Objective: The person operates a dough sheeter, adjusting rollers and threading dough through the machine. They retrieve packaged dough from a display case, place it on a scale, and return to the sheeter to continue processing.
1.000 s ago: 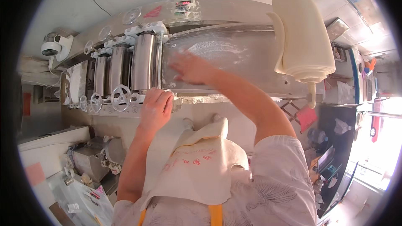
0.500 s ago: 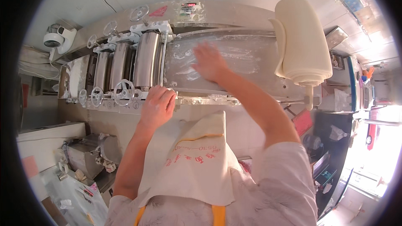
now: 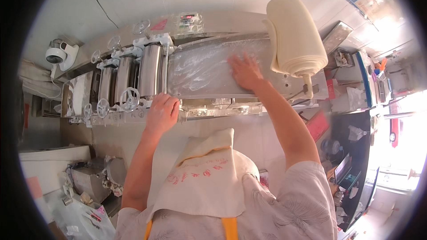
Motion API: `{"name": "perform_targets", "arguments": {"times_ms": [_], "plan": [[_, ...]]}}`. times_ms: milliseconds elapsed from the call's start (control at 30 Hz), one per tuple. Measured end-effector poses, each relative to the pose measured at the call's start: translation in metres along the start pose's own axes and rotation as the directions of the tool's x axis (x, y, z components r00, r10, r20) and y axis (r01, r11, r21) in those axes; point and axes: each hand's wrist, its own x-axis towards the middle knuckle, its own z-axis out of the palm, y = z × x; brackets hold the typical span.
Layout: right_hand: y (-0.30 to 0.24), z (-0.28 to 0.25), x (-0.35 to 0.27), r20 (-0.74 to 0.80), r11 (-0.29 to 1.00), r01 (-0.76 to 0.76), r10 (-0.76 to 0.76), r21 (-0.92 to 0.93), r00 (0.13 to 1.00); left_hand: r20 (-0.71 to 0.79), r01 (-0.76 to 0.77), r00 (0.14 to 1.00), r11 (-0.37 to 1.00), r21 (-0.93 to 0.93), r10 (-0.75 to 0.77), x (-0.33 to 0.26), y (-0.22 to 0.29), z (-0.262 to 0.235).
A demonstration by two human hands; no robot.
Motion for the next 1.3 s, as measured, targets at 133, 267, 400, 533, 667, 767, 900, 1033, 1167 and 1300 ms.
{"name": "perform_targets", "arguments": {"times_ms": [133,267,400,533,667,767,900,1033,1167,1300], "plan": [[-0.033,-0.023,-0.005,0.009,0.867,-0.020,0.018,0.498,1.000,-0.026,0.036,0.999,0.998,-0.060,-0.038,-0.003,-0.002,0.015],[-0.081,-0.059,0.003,-0.060,0.355,-0.147,0.513,0.923,0.856,-0.003,0.236,0.954,0.759,-0.607,-0.299,0.078,0.072,0.032],[-0.130,-0.073,0.023,-0.008,-0.150,0.097,0.503,0.984,0.864,0.152,0.302,0.840,0.214,-0.929,-0.521,0.157,0.100,0.067],[-0.135,-0.104,0.006,-0.349,0.381,0.194,0.393,0.904,0.851,0.526,0.261,0.748,-0.549,-0.794,-0.405,0.184,0.097,0.056],[-0.084,-0.097,-0.023,-0.258,0.535,0.058,0.309,0.843,0.915,0.553,0.227,0.772,-0.675,-0.702,-0.315,0.186,0.107,0.039],[-0.098,-0.096,-0.065,-0.331,0.666,-0.113,0.502,0.737,0.799,0.348,0.294,0.832,-0.190,-0.937,-0.432,0.195,0.104,0.050],[-0.096,-0.176,-0.131,-0.752,0.923,0.060,0.270,0.379,0.601,0.439,0.455,0.822,-0.045,-0.889,-0.363,0.207,0.112,0.106],[-0.008,-0.253,-0.123,-0.815,0.974,-0.126,0.227,0.189,0.533,0.471,0.458,0.872,-0.115,-0.881,-0.132,0.261,0.176,0.104],[0.086,-0.270,-0.059,-0.430,0.857,-0.341,0.495,0.388,0.755,0.421,0.549,0.726,0.090,-0.831,-0.543,0.305,0.213,0.123],[0.079,-0.277,-0.038,-0.098,0.769,-0.510,0.584,0.386,0.806,0.194,0.521,0.806,0.515,-0.681,-0.560,0.299,0.207,0.135]]}}
